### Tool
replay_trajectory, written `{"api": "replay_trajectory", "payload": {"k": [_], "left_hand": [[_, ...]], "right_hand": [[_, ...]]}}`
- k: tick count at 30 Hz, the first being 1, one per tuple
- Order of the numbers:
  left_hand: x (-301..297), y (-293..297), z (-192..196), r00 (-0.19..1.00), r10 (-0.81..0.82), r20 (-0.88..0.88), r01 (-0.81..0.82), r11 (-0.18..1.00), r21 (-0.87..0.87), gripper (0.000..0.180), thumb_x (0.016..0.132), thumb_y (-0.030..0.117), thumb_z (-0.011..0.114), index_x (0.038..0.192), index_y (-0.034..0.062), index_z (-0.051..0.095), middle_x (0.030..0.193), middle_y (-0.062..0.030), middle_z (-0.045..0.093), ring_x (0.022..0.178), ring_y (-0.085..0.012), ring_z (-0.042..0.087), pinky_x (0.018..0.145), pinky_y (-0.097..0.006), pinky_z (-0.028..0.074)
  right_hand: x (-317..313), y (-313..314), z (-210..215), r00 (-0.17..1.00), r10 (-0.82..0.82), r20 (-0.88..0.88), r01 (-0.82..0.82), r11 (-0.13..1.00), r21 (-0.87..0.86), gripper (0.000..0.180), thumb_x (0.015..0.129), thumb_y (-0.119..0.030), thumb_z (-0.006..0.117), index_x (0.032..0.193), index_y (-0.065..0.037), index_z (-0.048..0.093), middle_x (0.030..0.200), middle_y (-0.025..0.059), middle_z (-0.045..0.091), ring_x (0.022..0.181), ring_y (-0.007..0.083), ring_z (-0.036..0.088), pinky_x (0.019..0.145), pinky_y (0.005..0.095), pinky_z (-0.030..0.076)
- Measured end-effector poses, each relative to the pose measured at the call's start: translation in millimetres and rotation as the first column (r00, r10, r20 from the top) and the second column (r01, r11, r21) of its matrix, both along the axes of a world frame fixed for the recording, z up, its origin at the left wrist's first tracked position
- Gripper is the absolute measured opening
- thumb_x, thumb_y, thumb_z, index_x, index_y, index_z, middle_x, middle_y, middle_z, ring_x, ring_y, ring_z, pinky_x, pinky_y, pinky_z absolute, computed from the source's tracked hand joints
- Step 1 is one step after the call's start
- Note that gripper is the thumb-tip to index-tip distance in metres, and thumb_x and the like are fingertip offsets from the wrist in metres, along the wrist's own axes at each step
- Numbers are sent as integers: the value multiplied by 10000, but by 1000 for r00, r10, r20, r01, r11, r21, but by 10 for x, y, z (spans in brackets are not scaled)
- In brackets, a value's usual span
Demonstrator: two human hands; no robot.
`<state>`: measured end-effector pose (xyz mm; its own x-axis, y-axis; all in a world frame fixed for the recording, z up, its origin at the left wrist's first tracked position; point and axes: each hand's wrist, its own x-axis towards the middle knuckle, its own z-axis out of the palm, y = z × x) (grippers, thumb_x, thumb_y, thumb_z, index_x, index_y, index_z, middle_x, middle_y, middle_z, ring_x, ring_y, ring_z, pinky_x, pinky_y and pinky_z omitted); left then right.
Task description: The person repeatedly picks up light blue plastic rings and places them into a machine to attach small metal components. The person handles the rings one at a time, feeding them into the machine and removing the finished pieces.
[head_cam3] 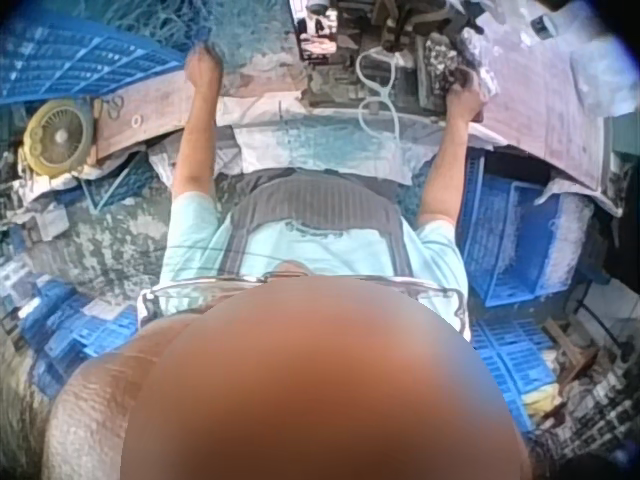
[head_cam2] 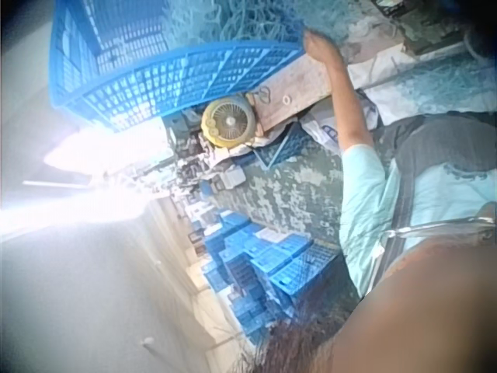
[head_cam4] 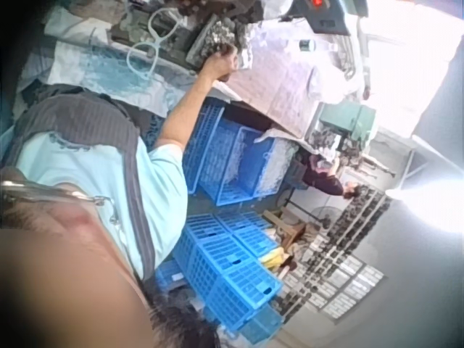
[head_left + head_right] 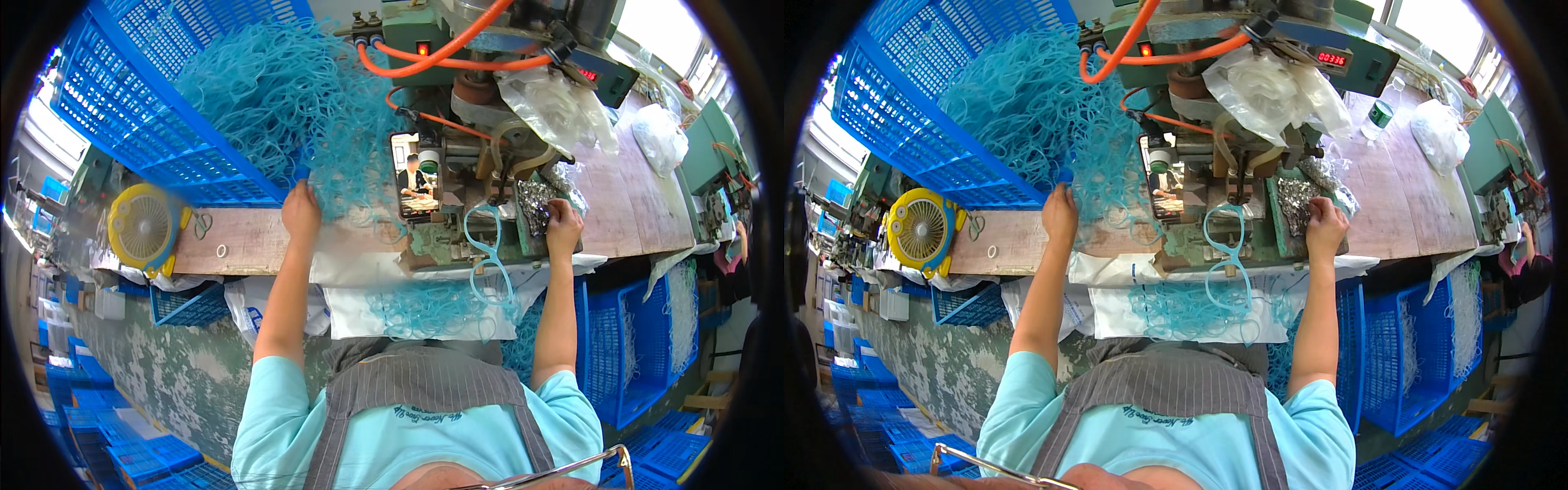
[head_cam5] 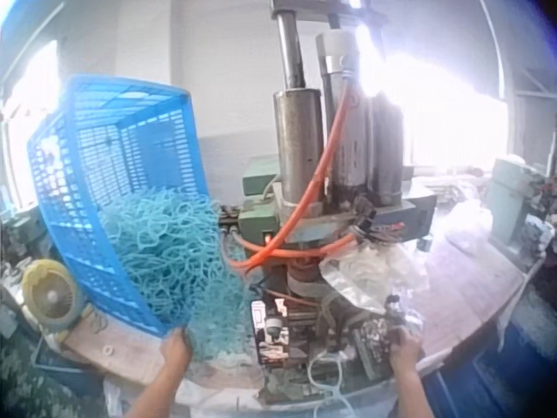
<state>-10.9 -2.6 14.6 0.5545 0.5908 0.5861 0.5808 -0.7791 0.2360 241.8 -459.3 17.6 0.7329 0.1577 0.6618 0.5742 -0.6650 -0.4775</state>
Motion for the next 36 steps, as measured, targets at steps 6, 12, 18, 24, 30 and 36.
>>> {"api": "replay_trajectory", "payload": {"k": [6,12,18,24,30,36], "left_hand": [[75,-246,550,942,-224,251,131,932,338,222,855,159,663,1057,83,610,883,-70,649,838,-268,583,711,-384,395],[301,-20,889,845,-172,507,123,984,129,170,925,208,594,986,51,611,870,-83,645,733,-208,599,656,-336,432],[317,42,1092,443,336,831,696,456,-555,246,972,232,514,1122,37,514,850,-122,634,489,-88,446,429,-253,378],[161,-736,1203,603,3,798,689,503,-522,550,909,87,544,1397,25,297,831,-80,666,483,-36,422,429,-190,336],[168,-1628,1379,600,-591,539,714,699,-28,189,895,37,568,1070,50,640,971,-88,675,820,-203,634,725,-287,497],[314,-1993,1710,455,-582,675,862,478,-169,124,964,73,539,1016,-18,605,1004,-113,646,885,-185,635,779,-303,505]], "right_hand": [[-7,0,0,998,-14,-60,13,1000,-8,40,815,-114,673,853,-121,664,778,57,671,798,268,614,762,402,448],[4,-5,-12,999,-19,-45,19,1000,-8,36,817,-119,674,850,-124,661,768,57,667,796,266,612,760,401,446],[16,0,-23,999,-9,-43,9,1000,-2,30,818,-123,665,841,-140,657,769,35,666,793,258,611,772,391,442],[-144,131,257,993,-44,-106,45,999,6,43,800,-162,692,840,-175,696,781,5,672,820,231,604,760,367,436],[-599,572,755,950,268,-163,-192,907,375,145,746,-2,700,875,-69,701,837,67,673,855,225,600,772,327,473],[-977,821,1011,894,428,-129,-323,818,477,249,772,30,672,1006,-7,594,889,48,624,843,143,580,785,268,467]]}}
